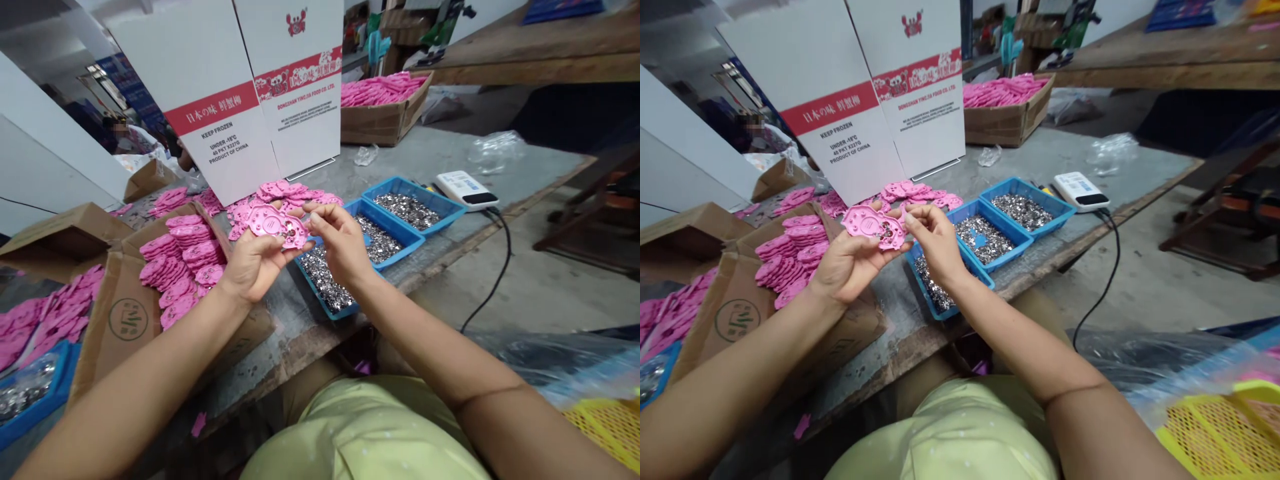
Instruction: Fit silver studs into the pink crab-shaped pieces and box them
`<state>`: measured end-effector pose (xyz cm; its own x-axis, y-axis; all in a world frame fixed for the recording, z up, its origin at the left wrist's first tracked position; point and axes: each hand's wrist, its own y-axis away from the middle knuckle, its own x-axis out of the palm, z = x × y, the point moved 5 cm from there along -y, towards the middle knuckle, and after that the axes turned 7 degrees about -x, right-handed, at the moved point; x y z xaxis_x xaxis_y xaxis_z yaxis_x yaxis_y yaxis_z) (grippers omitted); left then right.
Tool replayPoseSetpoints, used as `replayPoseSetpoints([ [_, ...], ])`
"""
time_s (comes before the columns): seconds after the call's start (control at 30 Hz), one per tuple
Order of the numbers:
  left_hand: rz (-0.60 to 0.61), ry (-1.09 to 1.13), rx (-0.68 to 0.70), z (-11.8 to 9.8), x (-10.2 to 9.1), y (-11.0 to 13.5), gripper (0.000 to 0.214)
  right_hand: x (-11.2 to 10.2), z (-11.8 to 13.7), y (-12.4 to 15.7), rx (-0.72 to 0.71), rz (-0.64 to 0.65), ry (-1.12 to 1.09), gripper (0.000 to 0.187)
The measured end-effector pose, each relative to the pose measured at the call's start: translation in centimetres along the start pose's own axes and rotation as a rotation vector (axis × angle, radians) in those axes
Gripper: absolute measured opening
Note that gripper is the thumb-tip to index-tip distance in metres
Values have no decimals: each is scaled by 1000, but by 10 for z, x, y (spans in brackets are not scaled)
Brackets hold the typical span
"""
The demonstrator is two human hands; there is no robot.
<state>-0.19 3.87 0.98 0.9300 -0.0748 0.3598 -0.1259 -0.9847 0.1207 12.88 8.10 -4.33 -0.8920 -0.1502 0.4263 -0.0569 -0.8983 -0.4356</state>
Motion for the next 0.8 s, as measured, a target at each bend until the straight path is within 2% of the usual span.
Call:
replayPoseSetpoints([
  [0.13,-24,28,-12,1,-5,-4,61,-17,-13,4,25,-12,121,32],
  [0.27,-104,19,-4,9,-12,-6,35,-35,-21,26,56,59,317,33],
  [0.33,-139,44,-9,12,-14,-6,21,-44,-22,39,60,161,451,29],
  [0.43,-156,80,-35,12,-15,-8,24,-56,-25,54,15,364,650,24],
  [0.57,-226,138,39,-7,-27,-16,29,-63,-31,66,-84,559,827,28],
  [0.63,-267,136,60,-21,-40,-23,29,-63,-32,69,-89,601,860,31],
  [0.7,-337,106,96,-41,-60,-29,29,-63,-33,71,-71,610,877,35],
  [0.8,-518,22,183,-78,-110,-29,27,-65,-33,70,-32,607,878,37],
])
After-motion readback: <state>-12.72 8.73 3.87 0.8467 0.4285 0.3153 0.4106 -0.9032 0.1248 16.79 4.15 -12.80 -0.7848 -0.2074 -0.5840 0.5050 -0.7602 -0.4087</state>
